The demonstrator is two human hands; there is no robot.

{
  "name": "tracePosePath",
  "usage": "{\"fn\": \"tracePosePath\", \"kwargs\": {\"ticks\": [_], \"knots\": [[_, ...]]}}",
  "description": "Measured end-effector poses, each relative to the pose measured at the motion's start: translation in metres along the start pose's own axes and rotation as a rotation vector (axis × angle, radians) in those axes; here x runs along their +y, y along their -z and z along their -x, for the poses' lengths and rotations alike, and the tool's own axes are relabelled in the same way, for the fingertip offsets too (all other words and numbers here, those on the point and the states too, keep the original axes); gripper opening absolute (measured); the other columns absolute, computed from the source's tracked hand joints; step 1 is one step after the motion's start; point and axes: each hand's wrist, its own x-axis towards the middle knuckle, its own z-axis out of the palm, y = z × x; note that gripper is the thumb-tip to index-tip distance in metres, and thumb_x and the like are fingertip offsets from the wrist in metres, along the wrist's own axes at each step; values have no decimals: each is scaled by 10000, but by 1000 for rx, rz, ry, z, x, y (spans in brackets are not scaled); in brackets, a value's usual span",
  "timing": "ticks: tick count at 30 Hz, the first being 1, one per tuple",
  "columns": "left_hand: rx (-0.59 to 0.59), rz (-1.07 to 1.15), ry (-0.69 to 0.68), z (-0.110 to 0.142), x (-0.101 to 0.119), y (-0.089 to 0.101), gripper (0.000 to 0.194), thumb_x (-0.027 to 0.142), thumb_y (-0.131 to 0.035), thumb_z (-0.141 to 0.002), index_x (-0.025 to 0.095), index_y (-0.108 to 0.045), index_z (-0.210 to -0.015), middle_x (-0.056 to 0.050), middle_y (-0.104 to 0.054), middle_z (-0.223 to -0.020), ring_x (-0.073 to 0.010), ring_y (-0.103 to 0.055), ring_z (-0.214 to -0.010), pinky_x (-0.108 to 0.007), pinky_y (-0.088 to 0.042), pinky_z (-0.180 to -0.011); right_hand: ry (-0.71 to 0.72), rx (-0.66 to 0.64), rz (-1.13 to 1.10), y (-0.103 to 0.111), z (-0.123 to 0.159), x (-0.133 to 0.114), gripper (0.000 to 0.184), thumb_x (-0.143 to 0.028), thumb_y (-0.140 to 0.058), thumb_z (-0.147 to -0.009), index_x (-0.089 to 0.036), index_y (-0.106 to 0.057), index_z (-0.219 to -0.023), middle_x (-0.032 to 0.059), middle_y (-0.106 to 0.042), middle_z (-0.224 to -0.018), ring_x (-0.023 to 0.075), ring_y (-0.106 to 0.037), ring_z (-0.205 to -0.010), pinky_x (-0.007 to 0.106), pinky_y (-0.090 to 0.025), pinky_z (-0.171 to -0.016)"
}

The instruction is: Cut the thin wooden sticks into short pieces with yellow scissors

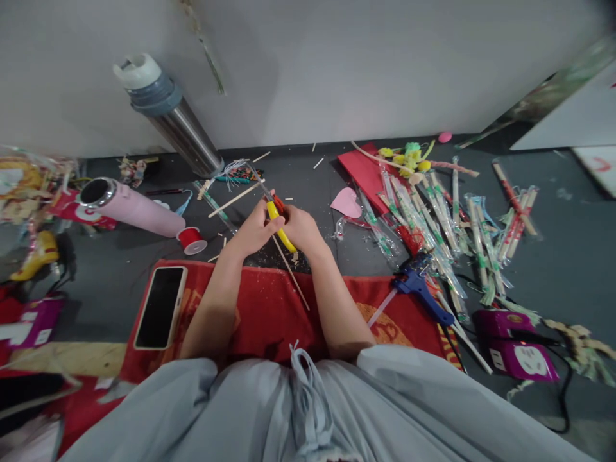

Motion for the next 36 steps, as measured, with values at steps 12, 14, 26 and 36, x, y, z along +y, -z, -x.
{"fn": "tracePosePath", "kwargs": {"ticks": [12, 14, 26, 36], "knots": [[-69, 154, -80, 0, -9, -2, 1209, 769, -706, -553, 233, -174, -1497, -202, -229, -1568, -396, -270, -1441, -546, -312, -1147, 26, -29, -139, -8, -4, 4, 388, -442, -587, -805, -141, -624, -1047, 127, -714, -1016, 267, -677, -901, 347, -501, -776], [-74, 173, -70, 0, -9, -2, 1213, 779, -697, -553, 245, -164, -1502, -203, -214, -1578, -399, -303, -1426, -544, -361, -1117, 50, -59, -214, -7, -4, 7, 386, -421, -604, -786, -137, -625, -1046, 123, -712, -1037, 253, -675, -909, 344, -501, -794], [-101, 137, -97, 0, -14, 2, 1198, 823, -631, -582, 244, -149, -1513, -194, -236, -1579, -376, -387, -1384, -479, -452, -1055, 18, -43, -279, -9, -5, 7, 308, -388, -608, -745, -158, -650, -945, 77, -721, -974, 213, -662, -850, 315, -486, -775], [-37, 265, -96, -1, -21, -5, 1177, 807, -667, -550, 213, -248, -1476, -197, -271, -1568, -362, -322, -1431, -490, -368, -1136, -15, -68, -256, -10, -6, 5, 329, -416, -593, -737, -167, -611, -951, 70, -701, -933, 221, -645, -832, 318, -488, -747]]}}
